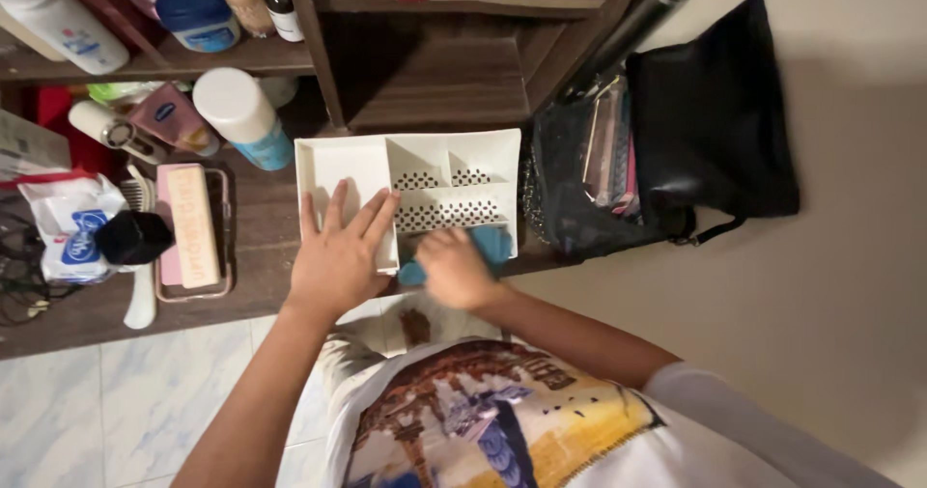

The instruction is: The person wipes down a white plastic desk organizer with a blue cloth and then arranges various small items including scissors, tape, and containers inside it.

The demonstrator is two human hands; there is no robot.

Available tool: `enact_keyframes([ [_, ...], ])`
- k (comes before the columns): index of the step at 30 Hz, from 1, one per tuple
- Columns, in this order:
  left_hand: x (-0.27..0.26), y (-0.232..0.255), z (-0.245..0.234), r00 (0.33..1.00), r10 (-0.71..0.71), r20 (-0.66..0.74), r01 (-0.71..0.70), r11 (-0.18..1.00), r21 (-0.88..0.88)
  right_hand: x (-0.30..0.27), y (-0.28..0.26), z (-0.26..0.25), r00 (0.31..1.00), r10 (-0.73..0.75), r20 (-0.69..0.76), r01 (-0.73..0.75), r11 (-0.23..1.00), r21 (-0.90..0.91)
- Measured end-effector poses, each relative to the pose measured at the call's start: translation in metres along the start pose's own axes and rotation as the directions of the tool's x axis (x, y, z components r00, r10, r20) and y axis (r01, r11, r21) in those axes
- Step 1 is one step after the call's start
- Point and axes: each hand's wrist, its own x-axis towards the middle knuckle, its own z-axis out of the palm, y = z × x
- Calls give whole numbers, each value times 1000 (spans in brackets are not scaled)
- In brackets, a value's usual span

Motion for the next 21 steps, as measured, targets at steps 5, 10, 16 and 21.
enact_keyframes([
  [5, 1, 1, 2, 1000, -20, 19, 20, 999, 33, 14, 12, 19, 914, 159, 373, -171, 985, -1],
  [10, 0, -1, 2, 1000, -6, 6, 6, 1000, 28, 6, 45, -1, 984, 174, -41, -148, 922, 359],
  [16, -1, -4, 10, 995, 0, -100, -5, 999, -48, 11, -1, 4, 991, 63, 120, -58, 997, -41],
  [21, -26, -4, 52, 901, -73, -428, 56, 997, -51, -5, 27, -6, 939, 330, -92, -276, 887, 370],
])
